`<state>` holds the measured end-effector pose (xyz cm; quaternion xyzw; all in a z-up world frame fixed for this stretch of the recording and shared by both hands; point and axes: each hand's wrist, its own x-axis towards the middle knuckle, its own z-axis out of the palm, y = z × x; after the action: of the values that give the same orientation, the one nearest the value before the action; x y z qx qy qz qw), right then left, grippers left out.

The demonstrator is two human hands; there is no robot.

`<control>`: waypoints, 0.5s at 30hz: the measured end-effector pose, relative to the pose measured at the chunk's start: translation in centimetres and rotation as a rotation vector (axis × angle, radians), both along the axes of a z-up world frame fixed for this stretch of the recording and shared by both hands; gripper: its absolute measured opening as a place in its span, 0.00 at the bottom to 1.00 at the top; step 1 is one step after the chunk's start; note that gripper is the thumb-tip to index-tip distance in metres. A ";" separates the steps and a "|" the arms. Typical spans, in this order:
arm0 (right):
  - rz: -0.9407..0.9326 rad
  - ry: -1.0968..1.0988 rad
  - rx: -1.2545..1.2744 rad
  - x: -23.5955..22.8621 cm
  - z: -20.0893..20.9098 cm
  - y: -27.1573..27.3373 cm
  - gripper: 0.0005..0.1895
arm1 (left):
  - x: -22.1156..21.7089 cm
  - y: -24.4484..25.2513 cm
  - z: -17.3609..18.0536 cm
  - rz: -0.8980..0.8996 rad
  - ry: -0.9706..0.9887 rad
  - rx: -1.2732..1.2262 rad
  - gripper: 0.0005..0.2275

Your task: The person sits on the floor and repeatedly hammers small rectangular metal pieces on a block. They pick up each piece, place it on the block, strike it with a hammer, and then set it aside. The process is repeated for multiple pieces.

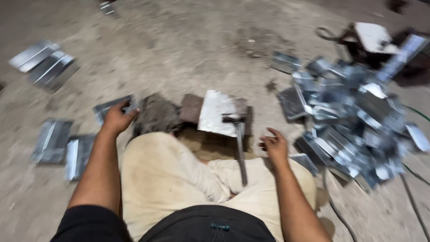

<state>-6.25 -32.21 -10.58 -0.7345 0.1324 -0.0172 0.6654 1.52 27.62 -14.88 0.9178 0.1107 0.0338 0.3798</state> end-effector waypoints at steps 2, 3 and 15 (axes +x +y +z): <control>-0.005 0.003 -0.068 -0.7 1.0 0.3 0.25 | -3.6 3.7 -3.3 0.166 -0.047 0.016 0.31; -0.018 0.009 -0.044 -1.0 1.5 0.5 0.25 | -5.7 5.4 -4.4 0.256 -0.068 0.028 0.31; 0.041 -0.051 -0.014 1.1 3.1 4.3 0.24 | -17.6 4.6 -6.1 0.579 0.349 0.287 0.35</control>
<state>-5.10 -27.95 -7.52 -0.7410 0.1001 -0.0235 0.6635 -16.11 32.23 -20.97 0.8843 0.4232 -0.0020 0.1971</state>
